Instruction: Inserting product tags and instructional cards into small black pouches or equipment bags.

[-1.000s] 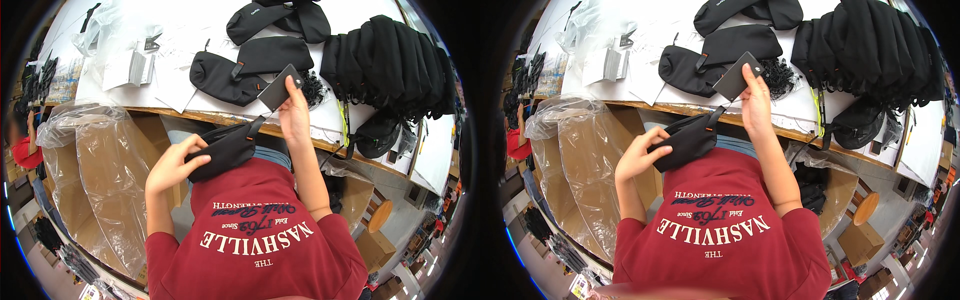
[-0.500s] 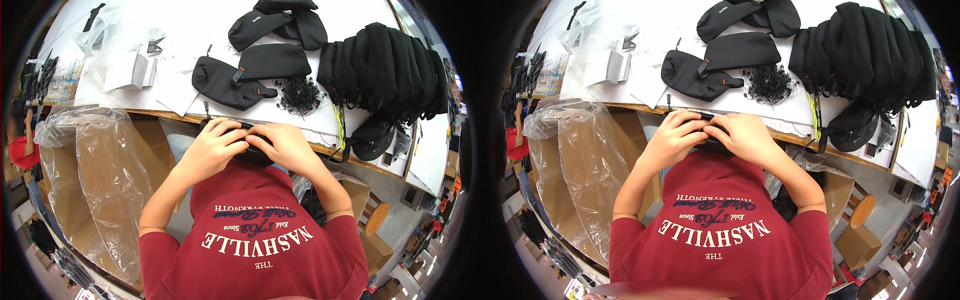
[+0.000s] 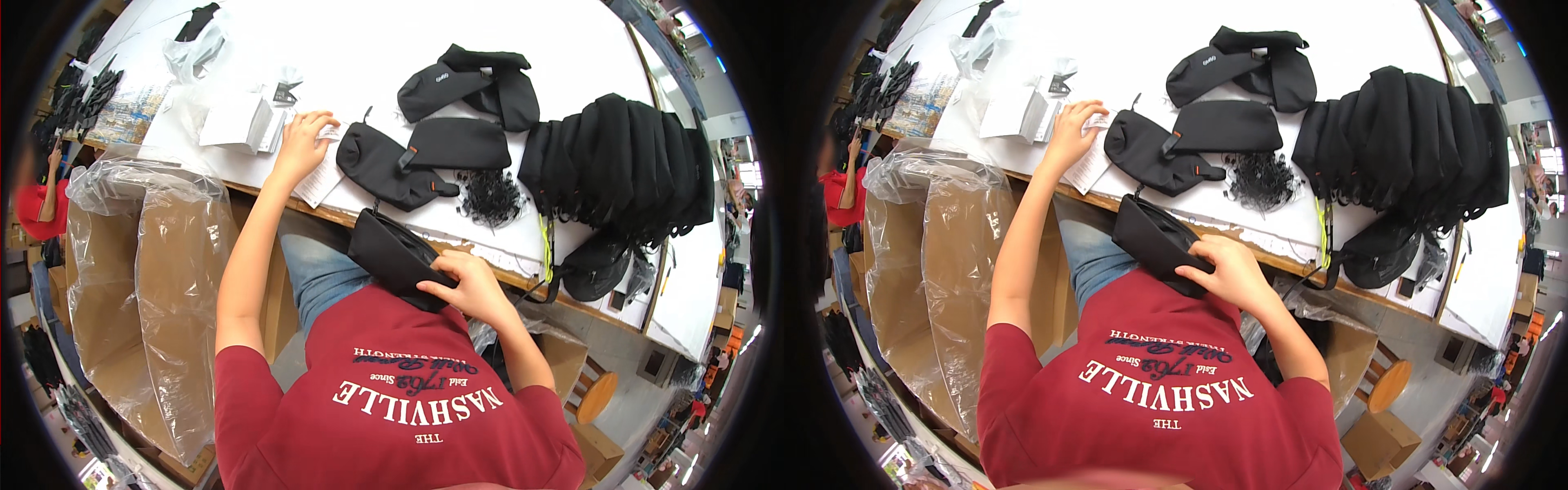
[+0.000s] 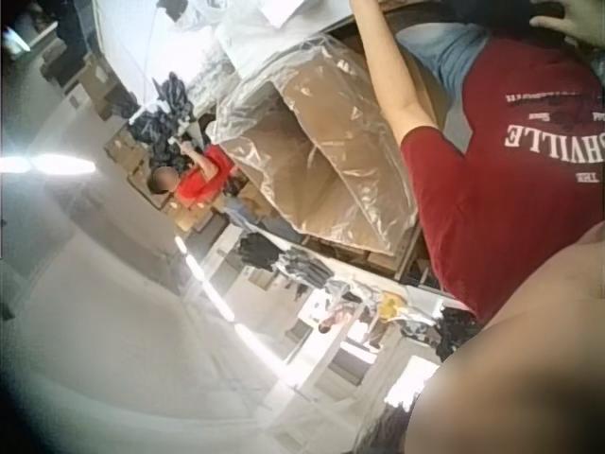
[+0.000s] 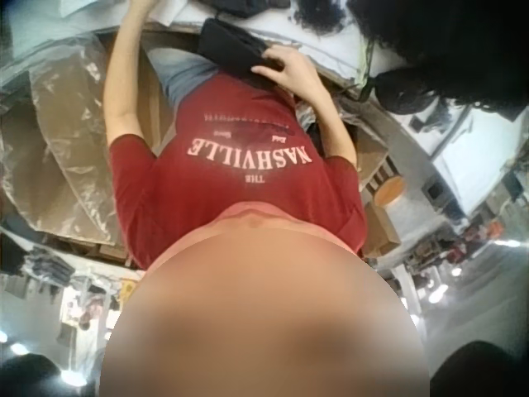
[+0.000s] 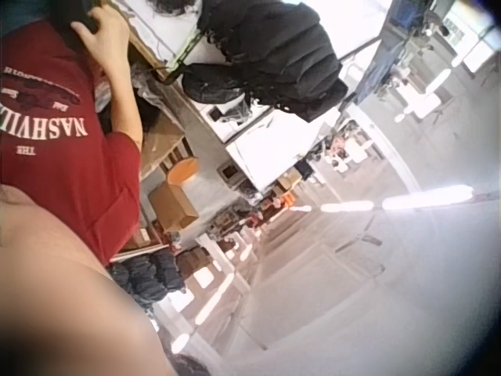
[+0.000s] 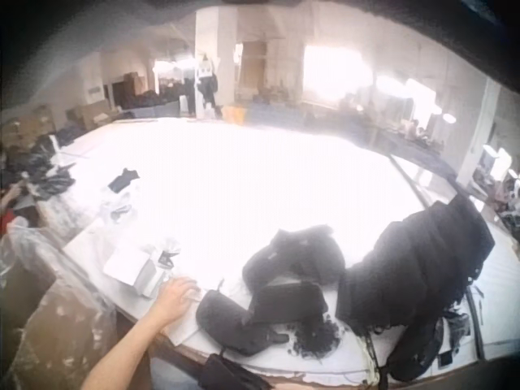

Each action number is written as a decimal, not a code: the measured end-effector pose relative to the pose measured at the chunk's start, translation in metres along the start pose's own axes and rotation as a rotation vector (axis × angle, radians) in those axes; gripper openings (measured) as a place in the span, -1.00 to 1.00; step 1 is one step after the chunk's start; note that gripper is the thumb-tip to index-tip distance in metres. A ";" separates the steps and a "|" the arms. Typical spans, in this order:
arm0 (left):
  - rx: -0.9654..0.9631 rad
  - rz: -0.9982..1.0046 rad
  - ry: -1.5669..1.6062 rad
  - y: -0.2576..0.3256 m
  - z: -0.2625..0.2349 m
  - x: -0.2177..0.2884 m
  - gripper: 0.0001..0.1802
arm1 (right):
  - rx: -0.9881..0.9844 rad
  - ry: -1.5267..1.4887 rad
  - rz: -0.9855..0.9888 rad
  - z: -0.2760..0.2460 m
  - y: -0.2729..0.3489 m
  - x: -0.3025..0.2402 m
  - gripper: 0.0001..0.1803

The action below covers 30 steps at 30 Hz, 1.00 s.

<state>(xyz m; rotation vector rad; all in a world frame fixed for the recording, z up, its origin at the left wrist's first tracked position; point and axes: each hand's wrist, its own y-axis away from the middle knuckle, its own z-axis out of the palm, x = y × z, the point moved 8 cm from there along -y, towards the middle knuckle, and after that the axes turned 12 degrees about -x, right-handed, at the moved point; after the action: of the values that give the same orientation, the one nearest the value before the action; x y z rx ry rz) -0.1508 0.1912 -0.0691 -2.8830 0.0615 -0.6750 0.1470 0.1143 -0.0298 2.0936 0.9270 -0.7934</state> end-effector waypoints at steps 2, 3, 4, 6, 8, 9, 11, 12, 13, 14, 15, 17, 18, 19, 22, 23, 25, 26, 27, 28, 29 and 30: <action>0.028 -0.009 -0.002 -0.004 -0.005 -0.004 -0.89 | 0.087 0.092 -0.065 -0.006 0.004 -0.007 -0.70; 0.041 -0.024 -0.002 -0.005 -0.007 -0.007 -0.88 | 0.121 0.134 -0.087 -0.010 0.004 -0.010 -0.72; 0.115 -0.038 -0.053 -0.006 -0.016 0.001 -0.87 | 0.126 0.136 -0.083 -0.013 0.004 -0.011 -0.72; 0.131 -0.023 0.224 -0.006 -0.030 0.031 -0.87 | 0.276 0.218 -0.151 -0.030 0.010 -0.026 -0.77; 0.123 0.041 0.576 0.002 -0.050 0.080 -0.87 | 0.351 0.329 -0.190 -0.043 0.012 -0.039 -0.80; 0.102 0.089 0.653 0.010 -0.059 0.108 -0.87 | 0.375 0.376 -0.211 -0.049 0.010 -0.046 -0.81; -0.030 0.297 0.539 0.019 -0.064 0.152 -0.90 | 0.390 0.426 -0.239 -0.056 0.006 -0.052 -0.83; -0.113 0.369 0.467 0.022 -0.062 0.168 -0.91 | 0.412 0.441 -0.254 -0.059 0.005 -0.055 -0.81; -0.152 0.456 0.367 0.026 -0.057 0.176 -0.89 | 0.434 0.455 -0.271 -0.062 0.005 -0.059 -0.79; -0.083 0.432 0.309 0.028 -0.062 0.175 -0.85 | 0.446 0.464 -0.285 -0.065 0.005 -0.064 -0.80; -0.014 0.408 0.250 0.030 -0.068 0.174 -0.82 | 0.445 0.465 -0.286 -0.067 0.004 -0.065 -0.80; 0.138 0.197 0.433 0.035 -0.072 0.143 -0.71 | 0.520 0.455 -0.278 -0.072 0.007 -0.068 -0.80; 0.246 0.097 0.544 0.043 -0.072 0.130 -0.51 | 0.553 0.443 -0.278 -0.074 0.009 -0.070 -0.78; 0.328 0.045 0.797 0.053 -0.058 0.112 -0.28 | 0.552 0.443 -0.280 -0.073 0.008 -0.071 -0.78; 0.110 -0.009 1.745 0.070 0.014 0.112 -0.07 | 0.615 0.396 -0.270 -0.070 0.007 -0.069 -0.80; 0.032 -0.039 1.947 0.077 0.032 0.119 -0.26 | 0.629 0.350 -0.310 -0.068 0.006 -0.071 -0.82; 0.098 -0.200 2.098 0.086 0.042 0.130 -0.50 | 0.638 0.303 -0.344 -0.057 0.005 -0.074 -0.83; 0.097 -0.203 2.101 0.083 0.037 0.132 -0.50 | 0.692 -0.076 -0.299 -0.056 0.008 -0.057 -0.86; 0.195 -0.243 2.084 0.082 0.030 0.126 -0.60 | 0.732 -0.458 -0.245 -0.048 0.007 -0.038 -0.88; 0.294 -0.283 2.059 0.082 0.025 0.118 -0.70 | 0.794 -0.897 -0.321 -0.038 0.004 -0.024 -0.94; 0.293 -0.285 2.057 0.083 0.023 0.115 -0.70 | 0.735 -1.188 -0.340 -0.029 0.000 -0.013 -0.94; 0.290 -0.299 2.051 0.085 0.021 0.110 -0.70 | 0.558 -1.352 -0.370 -0.019 -0.009 -0.003 -0.92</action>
<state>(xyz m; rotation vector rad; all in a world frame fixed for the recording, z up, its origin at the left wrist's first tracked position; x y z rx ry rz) -0.0431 0.1025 -0.0556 -0.8331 -0.1775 -2.7822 0.1428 0.1333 -0.0201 1.1902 0.2866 -2.4049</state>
